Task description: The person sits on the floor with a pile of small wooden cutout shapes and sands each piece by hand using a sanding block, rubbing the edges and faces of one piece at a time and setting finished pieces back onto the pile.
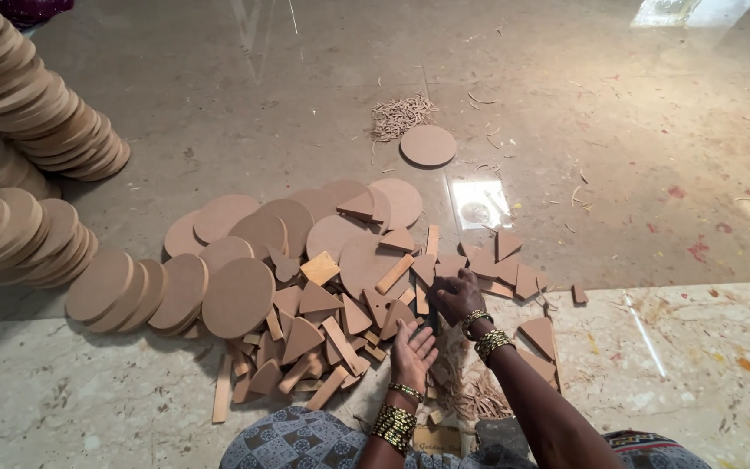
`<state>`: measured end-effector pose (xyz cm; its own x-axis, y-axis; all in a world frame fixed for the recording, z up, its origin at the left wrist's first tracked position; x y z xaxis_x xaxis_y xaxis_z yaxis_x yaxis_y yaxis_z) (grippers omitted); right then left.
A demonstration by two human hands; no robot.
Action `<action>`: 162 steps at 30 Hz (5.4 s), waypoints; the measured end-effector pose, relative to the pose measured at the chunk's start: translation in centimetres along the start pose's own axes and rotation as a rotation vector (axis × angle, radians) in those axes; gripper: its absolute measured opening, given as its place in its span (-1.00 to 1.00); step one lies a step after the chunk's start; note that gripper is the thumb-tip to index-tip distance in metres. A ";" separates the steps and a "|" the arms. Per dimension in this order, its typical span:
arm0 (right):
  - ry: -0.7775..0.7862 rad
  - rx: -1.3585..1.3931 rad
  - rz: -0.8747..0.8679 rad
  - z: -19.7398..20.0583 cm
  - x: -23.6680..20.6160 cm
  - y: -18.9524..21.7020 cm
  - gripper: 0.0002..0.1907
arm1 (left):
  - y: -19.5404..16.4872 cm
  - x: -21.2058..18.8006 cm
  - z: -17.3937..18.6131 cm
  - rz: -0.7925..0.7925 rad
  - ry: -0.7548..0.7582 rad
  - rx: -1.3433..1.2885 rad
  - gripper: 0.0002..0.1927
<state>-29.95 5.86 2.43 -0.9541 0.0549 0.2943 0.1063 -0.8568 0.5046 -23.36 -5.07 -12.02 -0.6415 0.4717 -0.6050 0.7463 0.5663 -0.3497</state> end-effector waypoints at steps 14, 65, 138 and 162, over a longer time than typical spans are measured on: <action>0.020 -0.005 -0.112 3.2 -6.8 -0.3 -0.61 | 1.6 -4.1 1.6 -0.047 -0.150 0.071 -0.12; -0.228 0.719 0.213 10.8 -25.6 4.8 -0.56 | 12.3 -13.0 0.6 -0.030 0.098 0.130 -0.71; -0.503 0.683 0.270 12.6 -23.9 5.2 -0.39 | 11.4 -13.3 -3.6 -0.123 0.565 0.120 -0.63; -0.324 0.544 0.263 9.2 -24.8 5.5 -0.35 | 10.8 -10.6 -1.8 0.002 0.341 0.016 -0.67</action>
<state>-3.17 4.53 5.36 -0.7546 0.1036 0.6479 0.5293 -0.4876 0.6944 -8.82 -2.76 -8.03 -0.6608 0.6728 -0.3326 0.7483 0.5561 -0.3617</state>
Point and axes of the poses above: each hand's wrist, its own x-axis towards the middle knuckle, its own z-axis out of the back of the hand, y = z × x, the point moved 10 cm from there along x, towards the middle knuckle, and after that the axes turned 14 degrees about z, right-handed, at the moved point
